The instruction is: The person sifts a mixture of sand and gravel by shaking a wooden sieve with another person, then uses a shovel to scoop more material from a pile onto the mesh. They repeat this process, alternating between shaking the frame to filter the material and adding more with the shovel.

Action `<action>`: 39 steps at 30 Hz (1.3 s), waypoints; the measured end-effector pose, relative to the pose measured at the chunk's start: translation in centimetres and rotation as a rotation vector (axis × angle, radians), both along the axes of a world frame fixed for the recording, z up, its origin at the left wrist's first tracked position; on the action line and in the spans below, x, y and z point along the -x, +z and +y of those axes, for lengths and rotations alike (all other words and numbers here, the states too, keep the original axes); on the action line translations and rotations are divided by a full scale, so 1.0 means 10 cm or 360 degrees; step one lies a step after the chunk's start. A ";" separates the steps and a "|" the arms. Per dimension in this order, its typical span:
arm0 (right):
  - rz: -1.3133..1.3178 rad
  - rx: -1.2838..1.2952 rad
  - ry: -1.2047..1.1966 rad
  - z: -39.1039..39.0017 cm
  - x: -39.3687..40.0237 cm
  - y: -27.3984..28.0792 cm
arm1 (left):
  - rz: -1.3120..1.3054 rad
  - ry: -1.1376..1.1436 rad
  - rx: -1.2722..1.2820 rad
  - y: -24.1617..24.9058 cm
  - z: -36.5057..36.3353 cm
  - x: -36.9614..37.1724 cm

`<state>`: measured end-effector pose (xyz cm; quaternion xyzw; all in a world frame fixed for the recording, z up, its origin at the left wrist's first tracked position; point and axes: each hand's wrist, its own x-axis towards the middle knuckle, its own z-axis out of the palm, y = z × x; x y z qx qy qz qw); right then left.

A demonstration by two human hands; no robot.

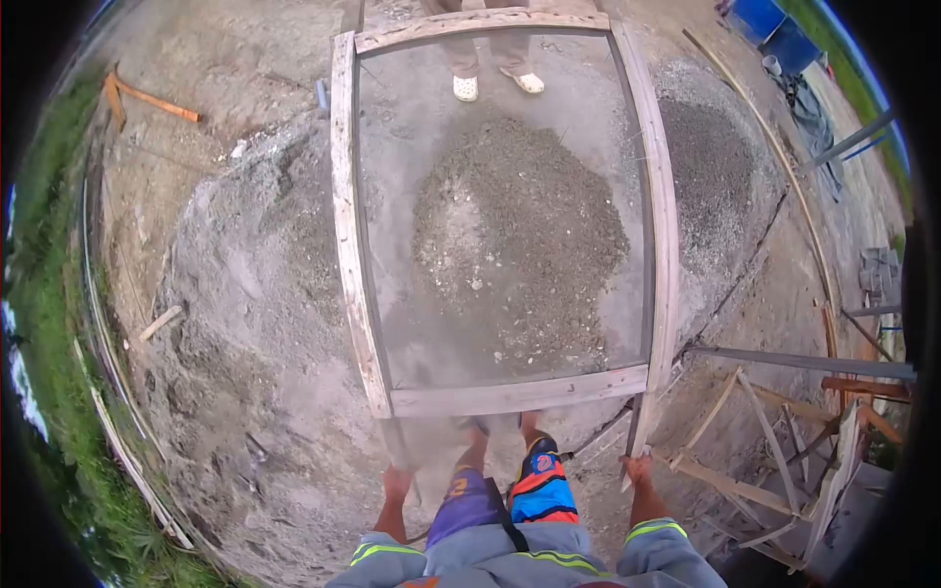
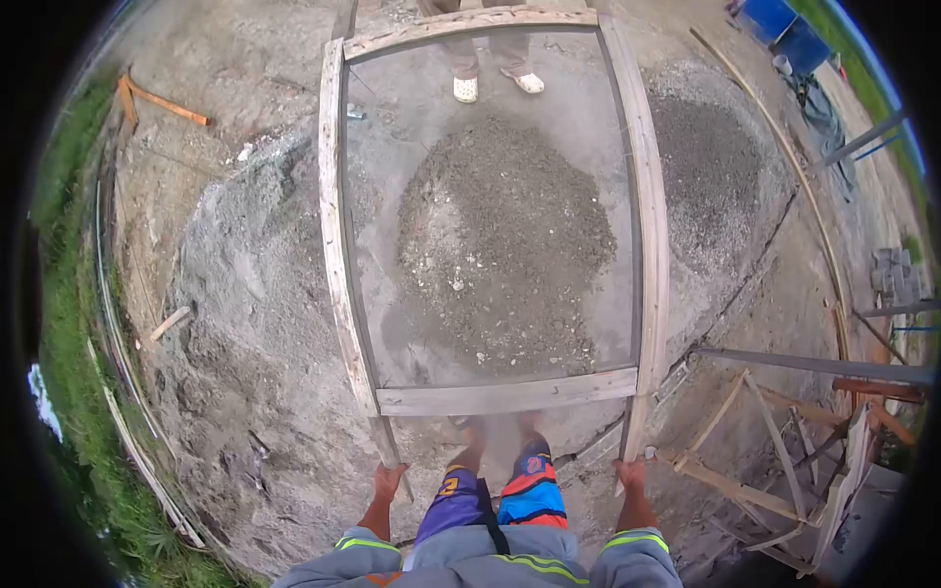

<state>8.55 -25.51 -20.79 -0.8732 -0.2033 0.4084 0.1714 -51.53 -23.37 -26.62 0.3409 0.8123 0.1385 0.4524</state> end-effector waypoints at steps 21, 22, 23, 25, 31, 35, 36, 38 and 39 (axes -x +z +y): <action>-0.0233 -0.0391 0.0212 1.76 0.18 2.15 | 0.0309 -0.0257 -0.0319 2.67 2.21 -0.12; -0.0313 -0.0380 0.0205 1.50 0.23 1.96 | 0.0306 -0.0254 -0.0263 2.33 1.98 -0.06; -0.0412 -0.0310 0.0226 1.19 0.20 1.59 | 0.0454 -0.0221 -0.0162 1.91 1.69 0.00; -0.0193 -0.0266 0.0082 0.49 0.28 1.29 | 0.0328 -0.0168 -0.0082 1.04 1.00 0.26; -0.0227 -0.0052 0.0010 -1.11 -0.11 0.06 | 0.0351 -0.0040 -0.0017 1.08 -0.37 0.13; -0.0263 -0.0051 0.0026 -0.66 0.02 0.50 | 0.0395 -0.0165 0.0309 1.19 0.09 0.17; -0.0135 -0.0054 -0.0007 -0.30 0.04 0.71 | 0.0445 -0.0229 0.0246 1.11 0.35 0.20; -0.0367 -0.0051 0.0238 0.41 0.05 1.21 | 0.0192 -0.0159 0.0104 1.86 1.05 -0.03; -0.0335 -0.0134 0.0335 0.75 -0.08 1.21 | 0.0223 -0.0194 -0.0042 2.02 1.37 -0.07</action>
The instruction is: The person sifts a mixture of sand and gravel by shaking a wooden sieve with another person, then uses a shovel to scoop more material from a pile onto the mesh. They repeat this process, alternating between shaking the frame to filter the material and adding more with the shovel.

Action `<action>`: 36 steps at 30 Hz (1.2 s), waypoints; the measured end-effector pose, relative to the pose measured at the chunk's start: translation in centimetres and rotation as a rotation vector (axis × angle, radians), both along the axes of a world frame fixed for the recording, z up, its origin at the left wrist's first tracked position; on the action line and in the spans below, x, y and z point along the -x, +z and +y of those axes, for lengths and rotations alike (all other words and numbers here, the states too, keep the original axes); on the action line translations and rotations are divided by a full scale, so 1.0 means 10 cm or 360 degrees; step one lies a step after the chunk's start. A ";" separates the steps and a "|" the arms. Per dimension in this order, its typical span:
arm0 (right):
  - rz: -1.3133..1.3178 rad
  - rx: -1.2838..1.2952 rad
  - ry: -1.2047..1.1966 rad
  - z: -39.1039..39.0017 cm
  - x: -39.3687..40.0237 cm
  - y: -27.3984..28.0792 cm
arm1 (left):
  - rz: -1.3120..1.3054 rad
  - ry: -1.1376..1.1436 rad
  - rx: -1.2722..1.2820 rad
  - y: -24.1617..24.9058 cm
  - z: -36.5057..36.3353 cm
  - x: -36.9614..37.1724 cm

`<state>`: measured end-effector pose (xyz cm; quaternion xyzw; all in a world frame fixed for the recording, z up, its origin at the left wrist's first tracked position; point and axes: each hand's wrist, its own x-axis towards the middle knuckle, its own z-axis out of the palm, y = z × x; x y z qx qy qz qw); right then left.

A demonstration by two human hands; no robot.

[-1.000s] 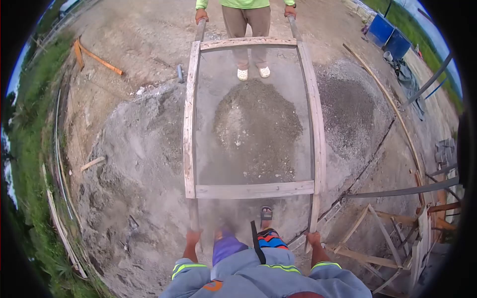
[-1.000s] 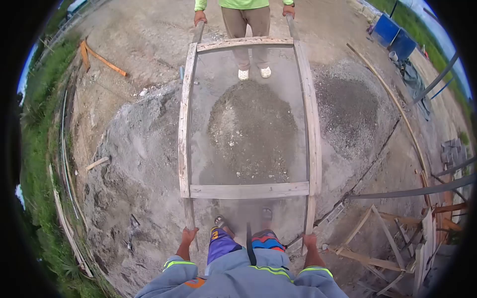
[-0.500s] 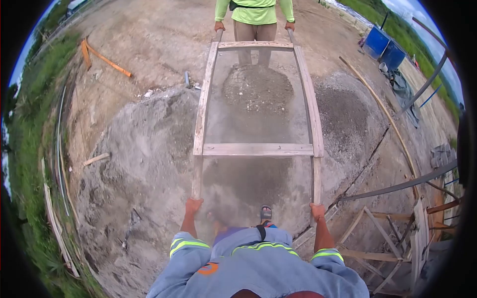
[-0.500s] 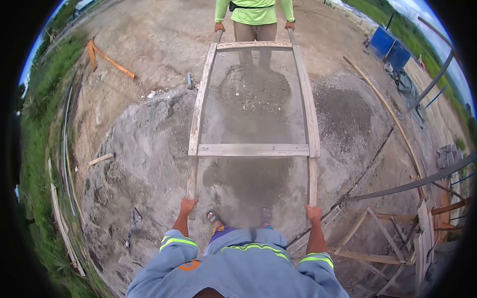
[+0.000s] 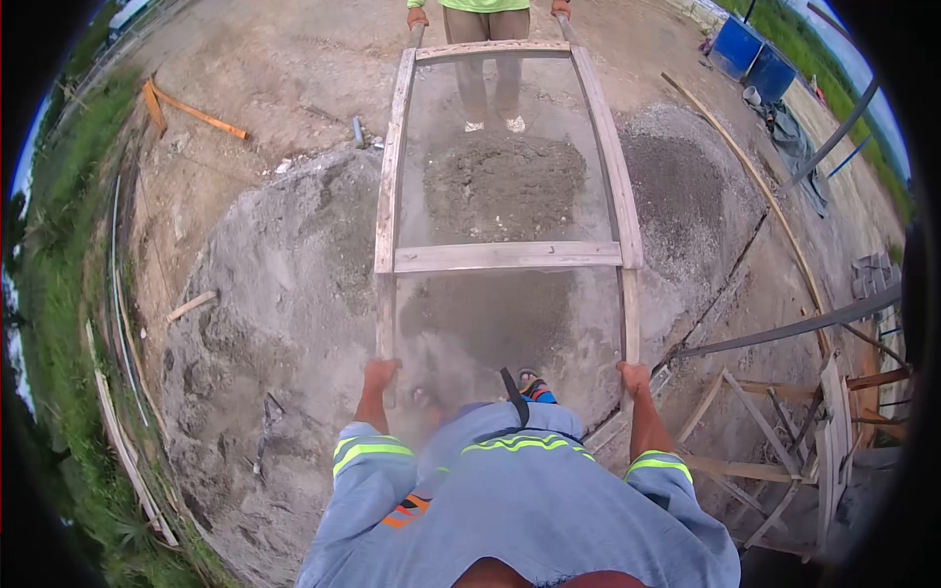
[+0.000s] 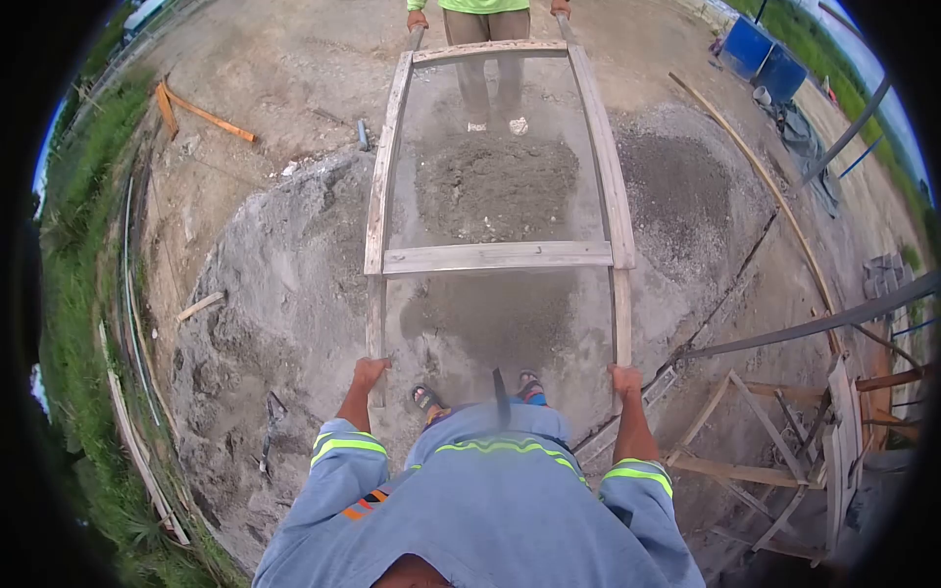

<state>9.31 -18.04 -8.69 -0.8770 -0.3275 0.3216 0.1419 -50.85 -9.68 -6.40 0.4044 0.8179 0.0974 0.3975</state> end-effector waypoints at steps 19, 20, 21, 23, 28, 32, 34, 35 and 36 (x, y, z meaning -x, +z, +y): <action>0.0152 0.0328 -0.0209 -1.55 0.37 -0.08 | 0.0047 0.0259 0.0165 -0.88 -1.79 0.29; 0.0066 0.0302 -0.0151 -1.60 0.24 -0.47 | -0.0028 0.0282 0.0167 -0.78 -1.74 0.26; -0.0013 0.0305 -0.0097 -1.79 0.18 -0.74 | -0.0092 0.0301 0.0196 -0.62 -1.77 0.26; 0.0265 0.0206 -0.0240 -1.49 0.03 -1.09 | 0.0097 0.0176 0.0224 -0.87 -1.42 0.39; 0.0048 -0.0072 -0.0007 0.35 0.01 0.10 | 0.0061 -0.0077 -0.0018 0.06 0.40 0.25; 0.0326 -0.0214 -0.0012 1.31 -0.09 1.40 | 0.0237 -0.0144 -0.0447 1.34 1.25 -0.05; 0.0450 -0.0219 -0.0098 1.26 -0.07 1.43 | 0.0231 -0.0166 -0.0439 1.41 1.18 -0.12; 0.0505 -0.0219 -0.0134 1.22 -0.07 1.44 | 0.0222 -0.0168 -0.0433 1.39 1.08 -0.15; 0.0405 -0.0223 -0.0168 1.05 -0.10 1.07 | 0.0221 -0.0124 -0.0446 0.91 0.91 -0.06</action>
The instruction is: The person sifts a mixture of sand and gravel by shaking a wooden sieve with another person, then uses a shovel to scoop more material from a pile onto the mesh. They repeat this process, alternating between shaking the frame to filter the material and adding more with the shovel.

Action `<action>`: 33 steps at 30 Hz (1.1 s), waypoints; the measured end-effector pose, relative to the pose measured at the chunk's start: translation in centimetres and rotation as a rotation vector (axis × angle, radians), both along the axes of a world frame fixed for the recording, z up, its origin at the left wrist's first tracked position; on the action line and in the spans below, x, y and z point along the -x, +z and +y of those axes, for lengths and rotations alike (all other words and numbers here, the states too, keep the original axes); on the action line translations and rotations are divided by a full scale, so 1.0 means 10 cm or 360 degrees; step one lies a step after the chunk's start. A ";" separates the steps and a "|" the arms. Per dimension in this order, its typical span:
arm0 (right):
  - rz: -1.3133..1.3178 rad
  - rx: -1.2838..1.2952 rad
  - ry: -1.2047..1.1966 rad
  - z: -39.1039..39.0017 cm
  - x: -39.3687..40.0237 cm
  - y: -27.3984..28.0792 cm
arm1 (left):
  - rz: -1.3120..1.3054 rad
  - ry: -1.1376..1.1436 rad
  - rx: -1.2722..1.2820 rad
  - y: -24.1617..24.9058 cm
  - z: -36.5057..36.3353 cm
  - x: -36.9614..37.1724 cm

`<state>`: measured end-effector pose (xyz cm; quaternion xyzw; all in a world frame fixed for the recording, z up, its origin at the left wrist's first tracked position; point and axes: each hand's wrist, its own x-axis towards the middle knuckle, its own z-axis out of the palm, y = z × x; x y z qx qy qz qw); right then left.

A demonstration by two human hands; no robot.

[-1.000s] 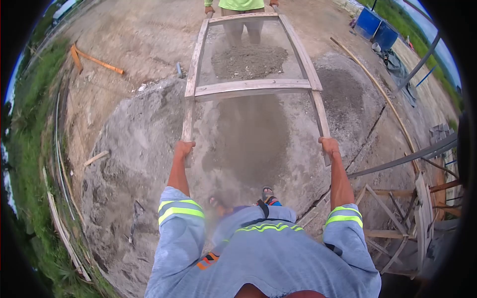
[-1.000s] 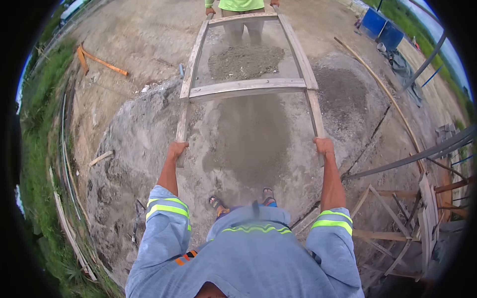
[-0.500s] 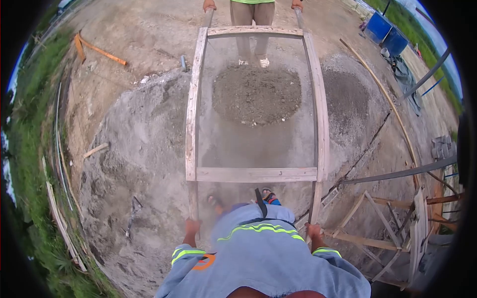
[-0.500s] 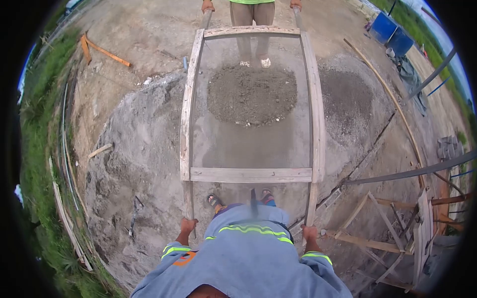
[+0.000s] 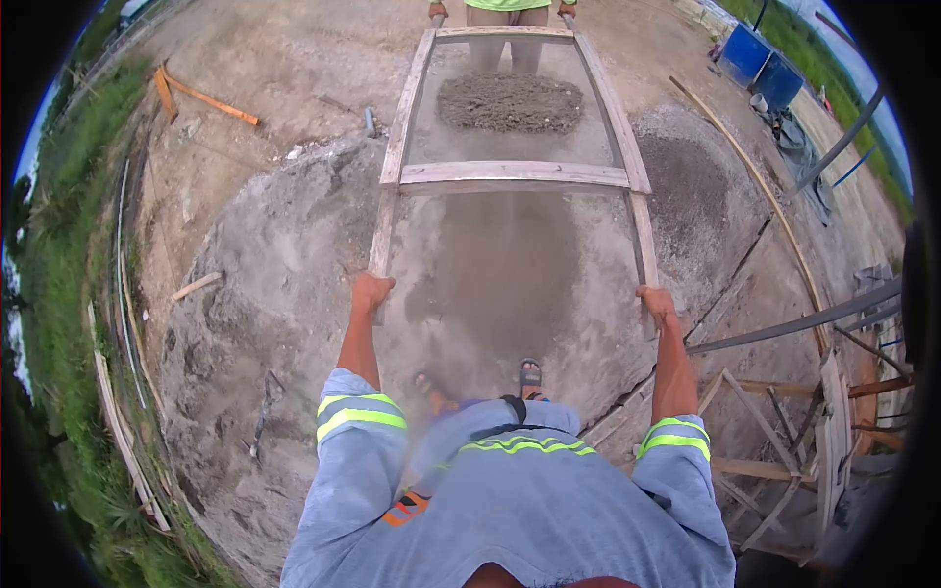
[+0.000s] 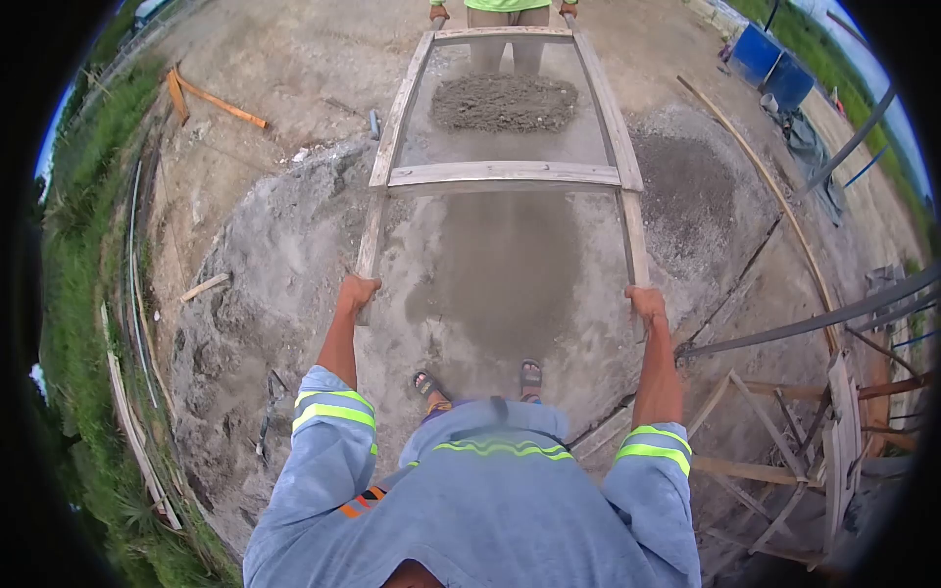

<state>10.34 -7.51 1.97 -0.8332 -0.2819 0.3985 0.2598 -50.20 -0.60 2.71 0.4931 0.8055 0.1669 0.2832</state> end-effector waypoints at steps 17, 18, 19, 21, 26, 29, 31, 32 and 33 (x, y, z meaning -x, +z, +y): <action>-0.0252 0.0227 -0.0066 -1.62 0.15 -1.70 | -0.0043 0.0001 0.0609 -1.49 -1.10 0.34; -0.0164 0.0229 -0.0044 -1.18 0.35 -0.91 | -0.0068 0.0035 0.0460 -1.37 -0.72 0.29; -0.0348 0.0139 -0.0007 -0.89 0.23 -0.93 | -0.0021 -0.0067 0.0361 -1.30 -0.33 0.31; -0.0330 0.0018 -0.0015 -0.30 0.33 0.02 | -0.0060 -0.0056 0.0277 -0.16 0.18 -0.08; -0.0314 -0.0067 -0.0018 0.15 -0.06 0.13 | 0.0019 -0.0105 0.0059 0.29 0.49 -0.25; -0.0759 -0.0010 0.0101 -0.60 -0.05 -0.84 | -0.0111 -0.0141 0.0163 -0.81 -0.31 -0.05; -0.0262 0.0236 -0.0068 -1.28 0.30 -0.66 | -0.0125 -0.0062 0.0232 -1.09 -1.05 -0.04; -0.0140 0.0286 -0.0087 -1.64 0.17 -1.16 | -0.0043 0.0106 0.0120 -1.72 -1.41 0.17; -0.0292 0.0193 -0.0077 -2.05 0.15 -1.49 | -0.0148 0.0154 0.0225 -1.66 -1.72 0.15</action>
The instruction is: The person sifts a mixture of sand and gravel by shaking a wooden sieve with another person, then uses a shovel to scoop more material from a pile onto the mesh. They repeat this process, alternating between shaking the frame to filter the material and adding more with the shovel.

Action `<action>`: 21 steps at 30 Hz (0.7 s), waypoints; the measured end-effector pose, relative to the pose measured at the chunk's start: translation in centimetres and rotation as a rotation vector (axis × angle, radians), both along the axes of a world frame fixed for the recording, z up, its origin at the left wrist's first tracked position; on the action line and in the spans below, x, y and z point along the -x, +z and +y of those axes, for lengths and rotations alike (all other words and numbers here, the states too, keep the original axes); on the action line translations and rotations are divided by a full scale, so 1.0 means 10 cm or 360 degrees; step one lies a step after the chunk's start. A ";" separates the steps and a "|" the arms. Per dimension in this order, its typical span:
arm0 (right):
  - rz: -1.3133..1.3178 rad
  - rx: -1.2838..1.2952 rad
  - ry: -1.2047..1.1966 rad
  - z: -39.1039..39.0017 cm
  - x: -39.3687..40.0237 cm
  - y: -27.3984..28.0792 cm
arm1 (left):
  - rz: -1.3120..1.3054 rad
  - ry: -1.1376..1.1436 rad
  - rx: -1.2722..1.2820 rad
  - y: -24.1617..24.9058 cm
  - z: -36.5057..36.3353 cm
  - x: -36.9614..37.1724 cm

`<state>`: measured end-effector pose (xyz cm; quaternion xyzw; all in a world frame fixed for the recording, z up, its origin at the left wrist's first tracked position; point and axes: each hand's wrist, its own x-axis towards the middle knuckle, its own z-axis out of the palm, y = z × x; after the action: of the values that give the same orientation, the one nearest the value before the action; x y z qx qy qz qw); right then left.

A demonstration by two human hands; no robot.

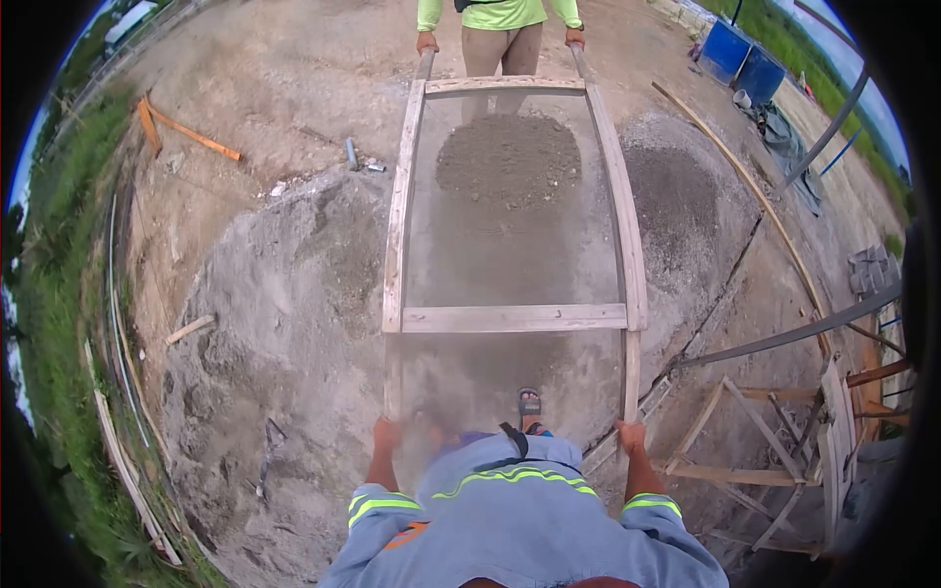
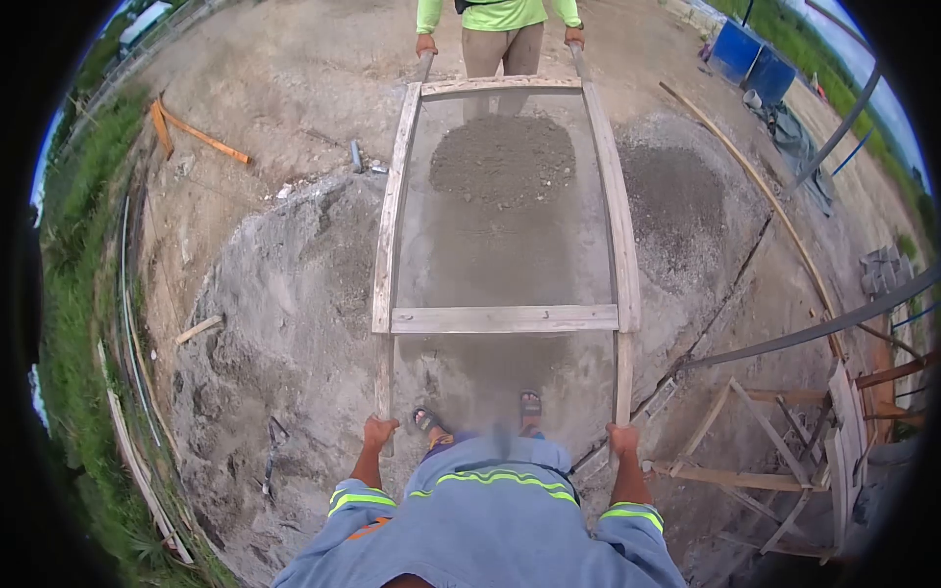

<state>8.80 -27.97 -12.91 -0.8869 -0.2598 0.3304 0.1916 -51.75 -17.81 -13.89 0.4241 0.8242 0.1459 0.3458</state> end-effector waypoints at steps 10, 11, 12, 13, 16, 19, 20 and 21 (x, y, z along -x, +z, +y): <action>0.0411 0.0084 -0.0177 0.14 0.02 -0.27 | 0.0038 -0.0075 0.0503 0.09 0.32 0.17; 0.0081 0.0123 -0.0049 0.52 0.04 0.01 | 0.0004 -0.0218 0.0350 0.13 0.68 0.18; 0.0185 -0.0015 -0.0036 0.88 0.03 0.23 | -0.0023 -0.0101 0.0248 -0.05 1.07 0.31; 0.0121 -0.0208 0.0018 1.23 0.02 0.50 | -0.0125 -0.0132 0.0221 0.41 1.46 0.17; -0.0027 -0.0136 0.0187 2.17 -0.21 1.38 | 0.0004 -0.0249 -0.0031 1.86 2.17 -0.26; 0.0299 -0.0246 0.0047 2.33 -0.23 1.81 | 0.0028 -0.0276 -0.0123 2.07 2.38 -0.30; 0.0409 -0.0228 -0.0063 2.32 -0.18 1.94 | 0.0045 -0.0294 -0.0138 1.80 2.33 -0.26; 0.0178 -0.0241 0.0009 2.17 -0.20 1.73 | 0.0061 -0.0309 -0.0148 1.45 2.14 -0.19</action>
<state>10.82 -6.25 4.38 -0.8495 -0.2753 0.3592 0.2713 -49.89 3.56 0.56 0.5202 0.7780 0.1417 0.3225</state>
